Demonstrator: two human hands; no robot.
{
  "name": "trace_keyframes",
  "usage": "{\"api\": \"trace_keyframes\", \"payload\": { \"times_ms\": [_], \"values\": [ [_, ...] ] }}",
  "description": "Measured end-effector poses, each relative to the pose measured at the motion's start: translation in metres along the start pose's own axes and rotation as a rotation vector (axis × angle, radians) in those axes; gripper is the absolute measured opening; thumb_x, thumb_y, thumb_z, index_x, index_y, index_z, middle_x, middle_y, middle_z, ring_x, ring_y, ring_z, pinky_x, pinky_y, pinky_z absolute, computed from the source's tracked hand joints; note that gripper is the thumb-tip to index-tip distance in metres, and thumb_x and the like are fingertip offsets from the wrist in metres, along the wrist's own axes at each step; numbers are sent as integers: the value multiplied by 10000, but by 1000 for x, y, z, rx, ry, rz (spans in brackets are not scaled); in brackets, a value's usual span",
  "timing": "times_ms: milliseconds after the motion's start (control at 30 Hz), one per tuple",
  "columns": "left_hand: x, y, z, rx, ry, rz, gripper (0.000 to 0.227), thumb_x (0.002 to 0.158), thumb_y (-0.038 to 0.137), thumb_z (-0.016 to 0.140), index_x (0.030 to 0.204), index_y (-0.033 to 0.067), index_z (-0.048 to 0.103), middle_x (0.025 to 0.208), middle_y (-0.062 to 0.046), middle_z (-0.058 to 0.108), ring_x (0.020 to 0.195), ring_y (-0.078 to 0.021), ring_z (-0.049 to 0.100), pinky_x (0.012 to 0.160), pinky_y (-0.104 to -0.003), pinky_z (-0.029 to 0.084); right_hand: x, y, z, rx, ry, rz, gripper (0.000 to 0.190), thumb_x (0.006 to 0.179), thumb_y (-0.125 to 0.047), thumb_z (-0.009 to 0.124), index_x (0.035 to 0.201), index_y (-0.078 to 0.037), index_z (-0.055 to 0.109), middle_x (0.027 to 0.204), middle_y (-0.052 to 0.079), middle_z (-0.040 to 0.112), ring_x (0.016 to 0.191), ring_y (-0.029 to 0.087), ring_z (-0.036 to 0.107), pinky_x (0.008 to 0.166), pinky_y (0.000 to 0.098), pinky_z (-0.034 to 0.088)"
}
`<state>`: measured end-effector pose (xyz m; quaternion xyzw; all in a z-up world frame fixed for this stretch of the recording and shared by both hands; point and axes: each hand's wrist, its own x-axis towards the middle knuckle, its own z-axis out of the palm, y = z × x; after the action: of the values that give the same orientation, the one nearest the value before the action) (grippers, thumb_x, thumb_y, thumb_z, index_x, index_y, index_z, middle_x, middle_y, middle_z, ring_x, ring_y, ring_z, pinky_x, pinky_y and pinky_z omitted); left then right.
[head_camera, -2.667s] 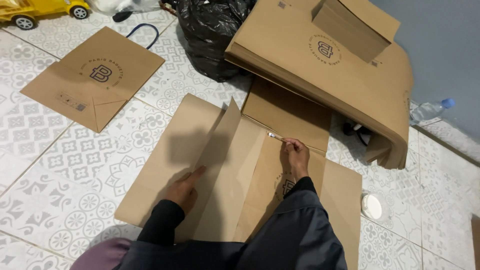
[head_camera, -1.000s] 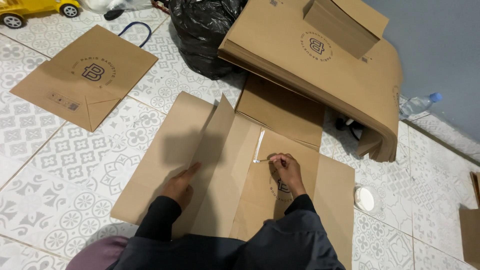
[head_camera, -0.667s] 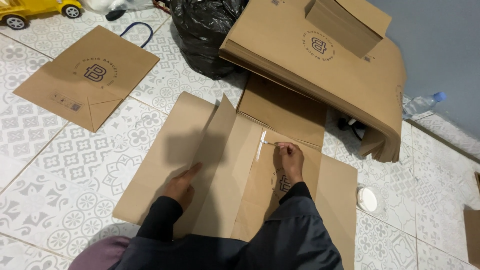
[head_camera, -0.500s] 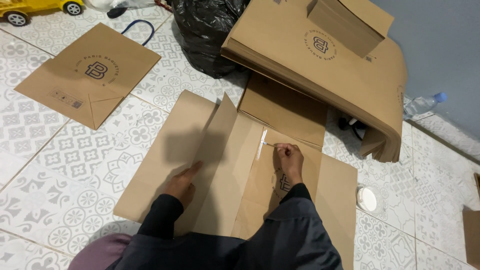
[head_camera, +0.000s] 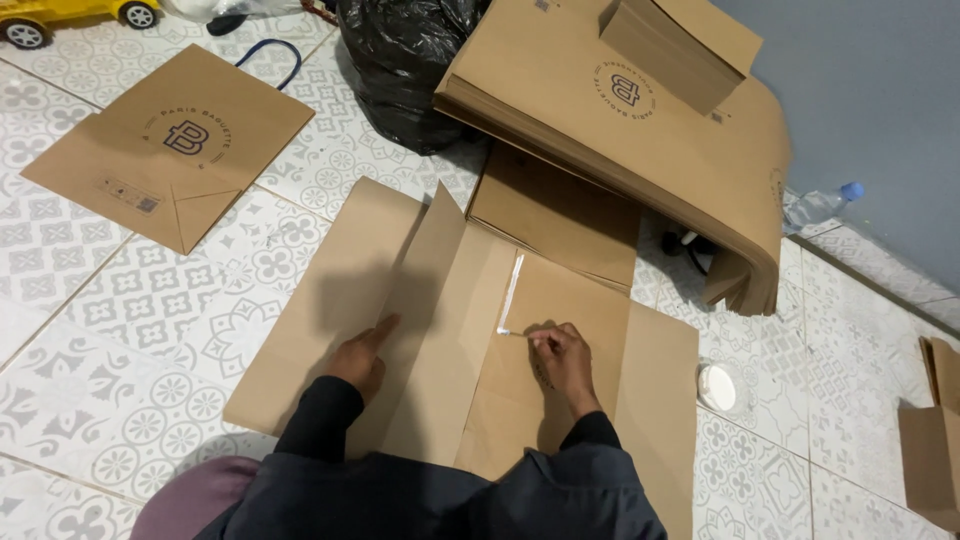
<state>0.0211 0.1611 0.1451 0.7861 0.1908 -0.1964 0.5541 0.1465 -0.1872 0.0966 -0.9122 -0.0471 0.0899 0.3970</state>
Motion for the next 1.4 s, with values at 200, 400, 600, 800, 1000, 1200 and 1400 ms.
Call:
{"api": "trace_keyframes", "payload": {
  "times_ms": [200, 400, 600, 800, 1000, 1200, 1400],
  "values": [
    [18, -33, 9, 236, 40, 177, 642, 1013, 1, 371, 1625, 187, 308, 1623, -117, 407, 1501, -278, 366, 1277, -432, 289, -16, -20, -7, -12, -1, -52, 109, 942, -65, 730, 989, -127, 806, 983, 133, 660, 1040, 293, 676, 931, 422, 567],
    [-34, 42, -13, -377, -2, -193, 675, 1031, 470, 450, 1634, 204, 307, 1681, -33, 315, 1544, -224, 276, 1312, -362, 122, 16, -21, -4, 76, 116, -1, 117, 994, -53, 679, 1076, -82, 757, 1026, 138, 625, 1036, 238, 636, 948, 401, 543],
    [-19, 22, -10, -131, -12, -81, 603, 1031, 183, 387, 1630, 226, 326, 1668, -58, 343, 1536, -249, 299, 1304, -405, 172, 24, -17, 3, 73, 154, -37, 118, 972, 18, 671, 1003, -48, 764, 1006, 114, 621, 1000, 219, 660, 912, 378, 571],
    [21, -35, 8, 231, 39, 148, 673, 1001, 14, 362, 1631, 245, 308, 1616, -95, 417, 1487, -273, 394, 1262, -433, 300, -12, 0, 11, -9, 143, -199, 125, 900, 86, 710, 929, -24, 760, 964, 135, 636, 999, 315, 710, 878, 425, 616],
    [19, -38, 7, 342, 41, 202, 690, 996, -3, 394, 1642, 215, 281, 1597, -147, 435, 1471, -288, 423, 1248, -439, 328, -47, 16, 18, -39, 96, -174, 144, 886, 73, 722, 924, -50, 788, 952, 98, 655, 994, 263, 705, 916, 408, 583],
    [17, -30, 7, 373, 59, 191, 698, 995, -5, 432, 1639, 227, 296, 1572, -162, 465, 1445, -293, 460, 1218, -444, 368, -81, -2, 18, -104, 58, -203, 145, 875, 48, 729, 918, -78, 787, 940, 74, 698, 995, 243, 721, 947, 383, 579],
    [18, -31, 9, 410, 87, 190, 703, 994, -18, 451, 1632, 242, 315, 1550, -154, 498, 1426, -287, 489, 1198, -432, 401, -61, -18, 15, 603, 105, 206, 133, 973, 15, 601, 978, -51, 716, 1002, 81, 566, 1001, 219, 599, 994, 363, 502]
  ]
}}
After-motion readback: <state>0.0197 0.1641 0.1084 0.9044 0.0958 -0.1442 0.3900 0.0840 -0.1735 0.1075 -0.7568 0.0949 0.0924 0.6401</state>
